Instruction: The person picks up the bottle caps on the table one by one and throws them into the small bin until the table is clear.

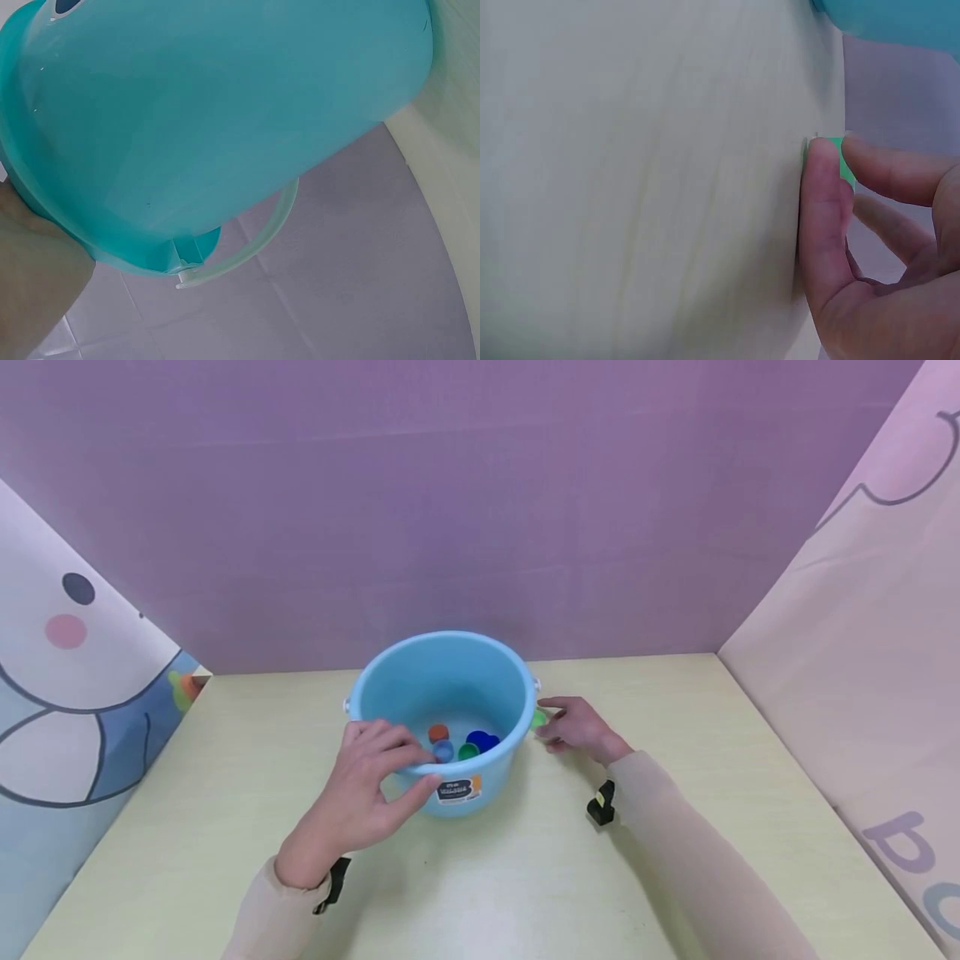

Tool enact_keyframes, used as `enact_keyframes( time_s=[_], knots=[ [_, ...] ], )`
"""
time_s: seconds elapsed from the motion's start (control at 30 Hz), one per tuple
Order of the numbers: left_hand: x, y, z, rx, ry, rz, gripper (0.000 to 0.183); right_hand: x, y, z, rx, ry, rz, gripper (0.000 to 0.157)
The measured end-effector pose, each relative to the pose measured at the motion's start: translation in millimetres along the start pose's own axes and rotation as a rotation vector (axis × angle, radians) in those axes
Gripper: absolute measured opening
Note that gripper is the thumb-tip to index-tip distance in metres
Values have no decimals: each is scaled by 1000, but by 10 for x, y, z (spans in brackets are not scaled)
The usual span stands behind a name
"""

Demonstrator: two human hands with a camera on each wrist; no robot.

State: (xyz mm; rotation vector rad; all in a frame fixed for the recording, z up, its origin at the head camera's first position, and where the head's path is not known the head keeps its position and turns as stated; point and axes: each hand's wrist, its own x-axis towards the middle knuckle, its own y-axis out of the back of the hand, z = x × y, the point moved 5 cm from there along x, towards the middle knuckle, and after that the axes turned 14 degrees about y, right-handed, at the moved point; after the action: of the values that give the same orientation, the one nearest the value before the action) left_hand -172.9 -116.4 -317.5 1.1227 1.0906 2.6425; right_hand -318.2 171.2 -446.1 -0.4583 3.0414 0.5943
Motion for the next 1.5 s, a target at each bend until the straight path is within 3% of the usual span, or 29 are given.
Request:
enact_keyframes(
  time_s=[0.63,1.07,1.5],
  knots=[
    [7,-1,5,8,7,-3,36,26,-18,35,-39,-19,69,43],
    [11,16,19,1,-4,3,33,-10,-18,-80,-121,76,43,42],
    [12,11,8,-1,-3,3,35,-68,24,-150,-73,174,71,44]
  ],
)
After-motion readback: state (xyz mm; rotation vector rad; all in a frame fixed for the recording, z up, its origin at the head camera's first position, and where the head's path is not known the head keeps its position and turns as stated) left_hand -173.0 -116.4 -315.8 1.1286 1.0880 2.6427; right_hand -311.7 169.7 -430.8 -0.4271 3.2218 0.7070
